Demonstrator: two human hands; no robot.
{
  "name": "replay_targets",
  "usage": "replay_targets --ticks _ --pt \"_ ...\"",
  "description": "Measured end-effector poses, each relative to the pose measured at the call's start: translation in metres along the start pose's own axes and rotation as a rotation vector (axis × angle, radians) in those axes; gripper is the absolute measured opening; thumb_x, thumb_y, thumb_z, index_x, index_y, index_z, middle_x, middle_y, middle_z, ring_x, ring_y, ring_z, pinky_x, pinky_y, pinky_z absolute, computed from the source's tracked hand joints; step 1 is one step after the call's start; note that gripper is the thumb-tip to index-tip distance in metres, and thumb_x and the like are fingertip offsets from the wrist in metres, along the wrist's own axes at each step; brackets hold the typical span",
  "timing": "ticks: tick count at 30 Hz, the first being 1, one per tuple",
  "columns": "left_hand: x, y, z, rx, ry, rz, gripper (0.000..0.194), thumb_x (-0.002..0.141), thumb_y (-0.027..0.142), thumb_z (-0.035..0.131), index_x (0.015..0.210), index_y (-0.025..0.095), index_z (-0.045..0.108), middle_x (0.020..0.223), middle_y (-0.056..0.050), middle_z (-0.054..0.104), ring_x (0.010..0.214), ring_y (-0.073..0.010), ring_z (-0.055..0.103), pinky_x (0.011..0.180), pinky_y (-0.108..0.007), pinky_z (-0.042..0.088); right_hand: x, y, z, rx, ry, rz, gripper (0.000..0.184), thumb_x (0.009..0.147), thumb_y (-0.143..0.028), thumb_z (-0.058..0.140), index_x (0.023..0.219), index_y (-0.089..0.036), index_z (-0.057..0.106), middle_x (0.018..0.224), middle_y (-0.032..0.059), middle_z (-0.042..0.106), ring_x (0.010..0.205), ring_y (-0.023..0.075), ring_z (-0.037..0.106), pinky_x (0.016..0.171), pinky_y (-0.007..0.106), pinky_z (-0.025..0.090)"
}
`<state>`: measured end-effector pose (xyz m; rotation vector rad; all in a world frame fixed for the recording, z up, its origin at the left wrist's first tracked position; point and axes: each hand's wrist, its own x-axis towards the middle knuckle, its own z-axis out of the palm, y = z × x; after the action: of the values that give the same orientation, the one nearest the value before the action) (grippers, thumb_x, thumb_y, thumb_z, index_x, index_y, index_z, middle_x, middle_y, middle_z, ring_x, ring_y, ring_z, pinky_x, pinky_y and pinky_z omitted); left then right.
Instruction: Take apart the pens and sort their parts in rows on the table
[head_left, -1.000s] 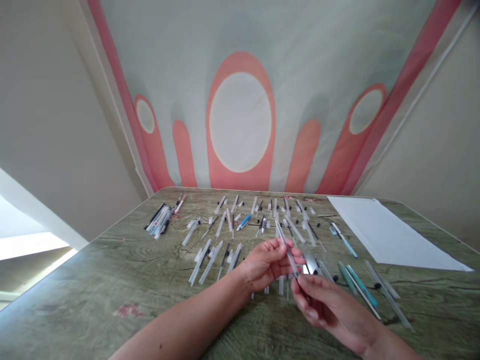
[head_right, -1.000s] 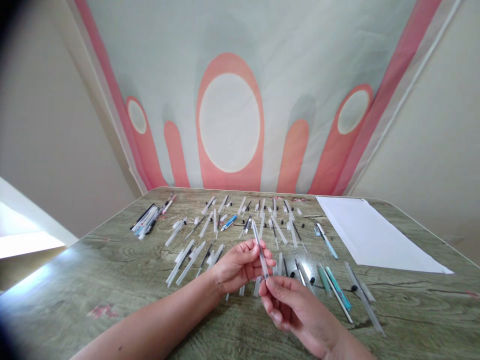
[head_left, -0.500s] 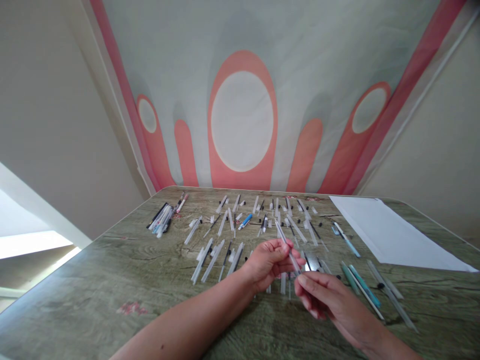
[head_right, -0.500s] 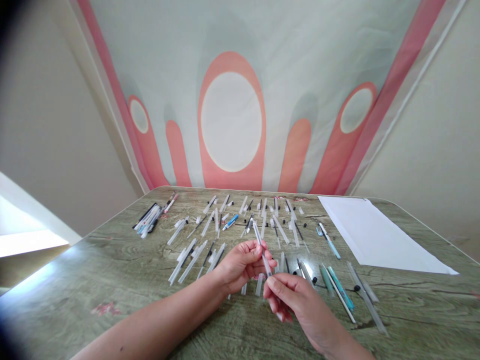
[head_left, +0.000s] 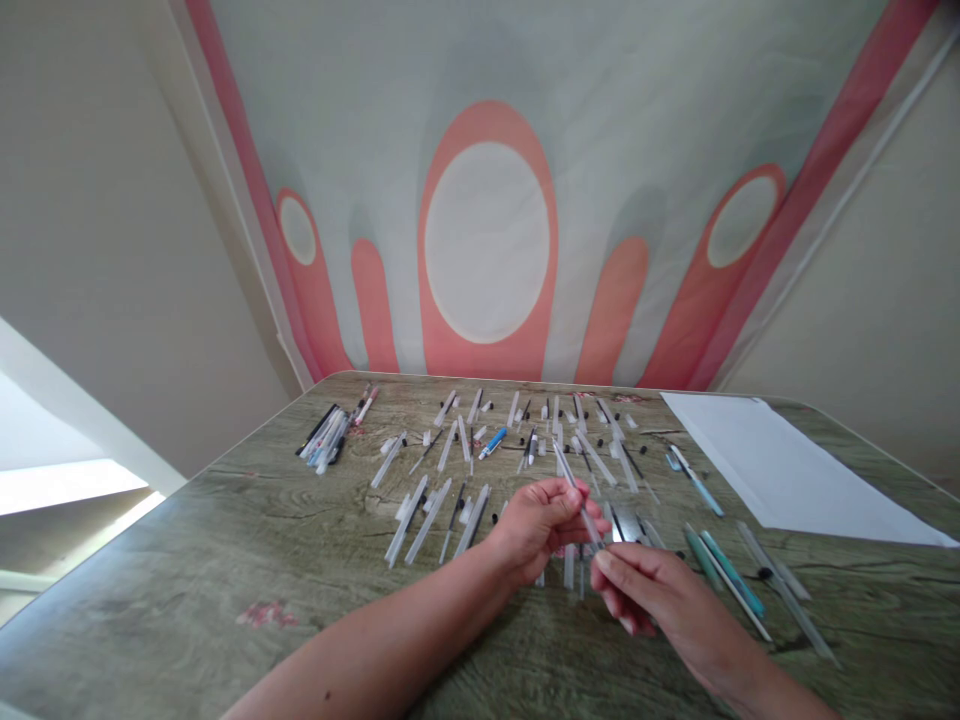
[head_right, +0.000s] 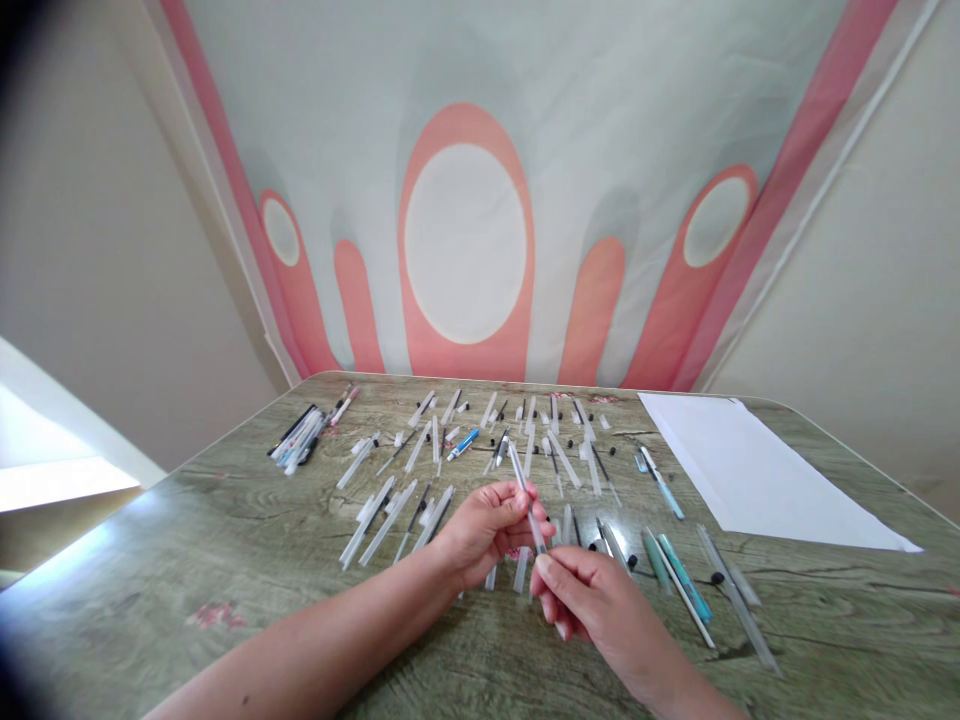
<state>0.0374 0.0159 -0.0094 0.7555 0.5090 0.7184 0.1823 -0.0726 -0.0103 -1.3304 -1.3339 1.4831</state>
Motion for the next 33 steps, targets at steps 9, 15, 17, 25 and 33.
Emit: replay_targets --ticks 9,15,17,25,33 --pt "0.001 -0.003 0.002 0.113 0.121 0.076 0.030 0.070 0.031 0.070 0.087 0.010 0.058 0.079 -0.009 0.067 0.072 -0.0217 0.068 0.064 -0.028 0.051 -0.001 -0.002 -0.001 -0.766 0.259 -0.262 0.036 0.090 -0.039 0.039 0.062 -0.019 0.050 0.058 -0.0003 0.054 0.054 0.0146 0.051 0.055 0.027 0.034" --pt "-0.003 0.003 0.005 0.081 -0.023 0.076 0.029 0.076 0.031 0.066 0.096 0.011 0.059 0.088 -0.010 0.067 0.078 -0.0192 0.066 0.069 -0.029 0.051 -0.003 -0.004 0.002 -0.501 0.177 -0.142 0.039 0.090 -0.045 0.036 0.068 -0.019 0.055 0.057 -0.0017 0.055 0.046 0.0120 0.050 0.048 0.024 0.036" --pt "-0.004 0.006 0.005 0.042 -0.115 0.040 0.032 0.078 0.028 0.064 0.105 0.012 0.058 0.096 -0.011 0.066 0.084 -0.0189 0.065 0.076 -0.031 0.050 -0.003 -0.003 0.002 -0.364 0.129 -0.097 0.040 0.090 -0.048 0.036 0.075 -0.019 0.059 0.059 -0.0018 0.056 0.044 0.0110 0.050 0.045 0.022 0.037" --pt "0.000 0.003 -0.002 0.050 -0.009 -0.002 0.024 0.071 0.026 0.070 0.087 0.013 0.058 0.081 -0.006 0.067 0.075 -0.0181 0.067 0.065 -0.025 0.051 -0.004 -0.003 0.001 -0.461 0.200 -0.142 0.037 0.088 -0.045 0.041 0.068 -0.019 0.057 0.055 -0.0027 0.055 0.043 0.0109 0.050 0.045 0.022 0.036" --pt "0.002 0.004 -0.001 0.079 0.040 0.064 0.028 0.068 0.026 0.073 0.084 0.012 0.055 0.078 -0.005 0.065 0.070 -0.0163 0.066 0.061 -0.023 0.050 0.002 0.003 0.001 -0.155 0.152 -0.077 0.041 0.086 -0.054 0.038 0.077 -0.019 0.056 0.064 -0.0021 0.056 0.043 0.0089 0.048 0.042 0.021 0.032"
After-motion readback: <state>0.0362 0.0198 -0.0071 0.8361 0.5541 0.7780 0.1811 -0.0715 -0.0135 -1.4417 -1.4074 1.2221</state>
